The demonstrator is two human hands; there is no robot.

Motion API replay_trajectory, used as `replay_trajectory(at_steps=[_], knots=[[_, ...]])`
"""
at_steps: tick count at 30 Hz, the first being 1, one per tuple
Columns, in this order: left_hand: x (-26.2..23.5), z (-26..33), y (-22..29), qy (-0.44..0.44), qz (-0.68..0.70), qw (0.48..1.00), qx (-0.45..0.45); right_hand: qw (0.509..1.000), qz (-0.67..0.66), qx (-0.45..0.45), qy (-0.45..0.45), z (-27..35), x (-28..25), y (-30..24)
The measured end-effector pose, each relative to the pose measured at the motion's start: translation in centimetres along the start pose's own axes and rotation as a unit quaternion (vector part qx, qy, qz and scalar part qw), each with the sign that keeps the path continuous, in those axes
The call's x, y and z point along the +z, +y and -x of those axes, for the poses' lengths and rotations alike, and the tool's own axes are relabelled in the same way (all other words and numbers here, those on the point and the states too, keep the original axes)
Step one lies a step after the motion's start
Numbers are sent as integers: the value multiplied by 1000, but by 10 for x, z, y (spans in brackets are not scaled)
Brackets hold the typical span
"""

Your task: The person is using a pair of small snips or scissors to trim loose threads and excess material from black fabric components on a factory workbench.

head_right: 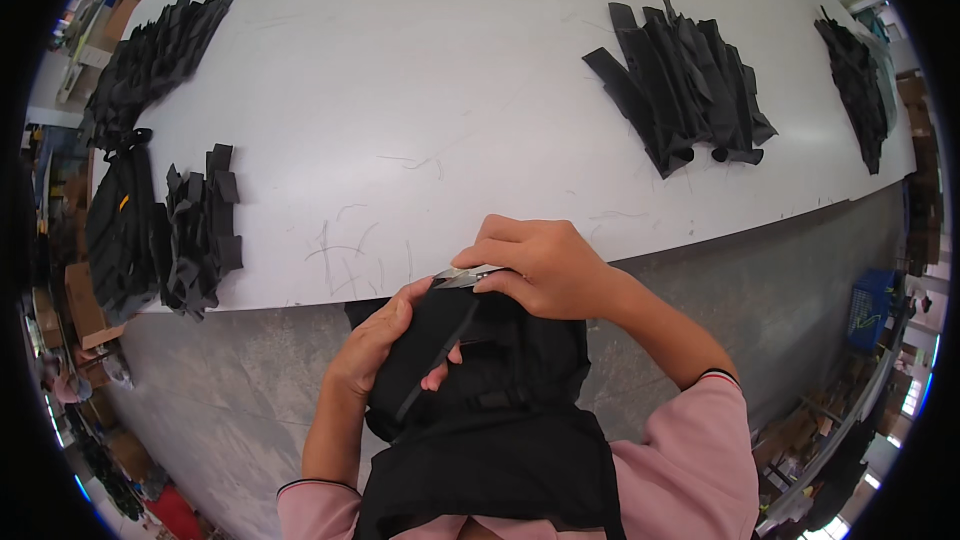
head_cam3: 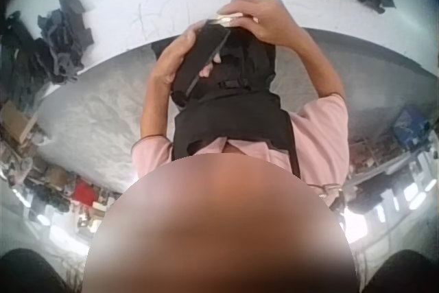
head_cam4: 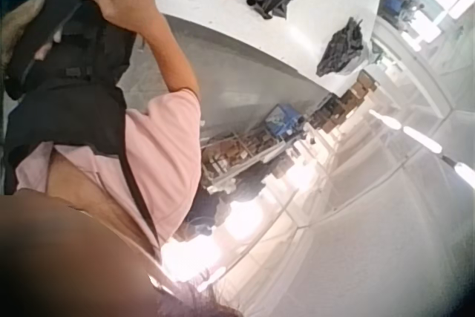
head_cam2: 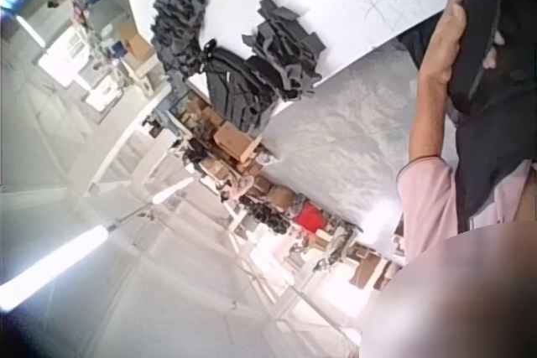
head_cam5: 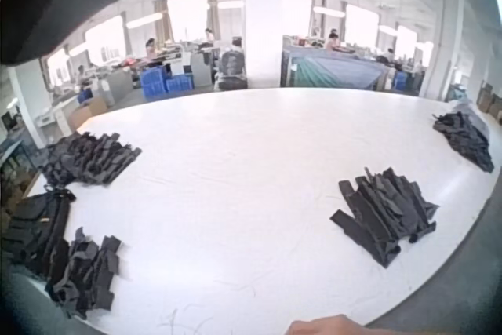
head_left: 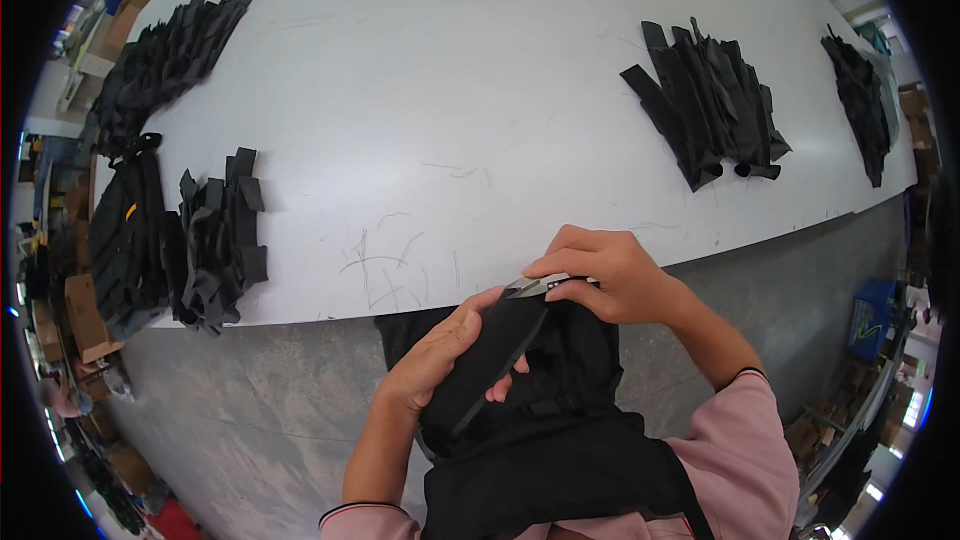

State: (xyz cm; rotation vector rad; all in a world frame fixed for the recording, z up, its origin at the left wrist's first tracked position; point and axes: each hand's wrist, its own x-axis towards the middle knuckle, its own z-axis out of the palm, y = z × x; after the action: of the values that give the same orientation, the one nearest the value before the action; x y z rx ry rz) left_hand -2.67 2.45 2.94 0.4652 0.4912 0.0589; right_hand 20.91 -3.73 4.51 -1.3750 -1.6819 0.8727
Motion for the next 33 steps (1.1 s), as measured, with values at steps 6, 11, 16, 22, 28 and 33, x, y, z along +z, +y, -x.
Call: replay_trajectory(at_steps=[6,11,16,22,28,33], knots=[[5,1,4,34,-98,995,5,992,128,-17,-5,-2,3,-9],[2,-1,-1,137,-270,952,53,995,67,40,57,8,17,-6],[12,-8,-4,275,-607,718,198,985,-24,125,116,20,33,-3],[10,-11,-10,333,-678,595,274,975,8,137,178,30,46,-10],[1,-8,-13,259,-442,838,188,969,-23,122,213,30,57,-10],[8,-10,-10,117,-44,988,94,966,-41,72,246,25,70,-2]])
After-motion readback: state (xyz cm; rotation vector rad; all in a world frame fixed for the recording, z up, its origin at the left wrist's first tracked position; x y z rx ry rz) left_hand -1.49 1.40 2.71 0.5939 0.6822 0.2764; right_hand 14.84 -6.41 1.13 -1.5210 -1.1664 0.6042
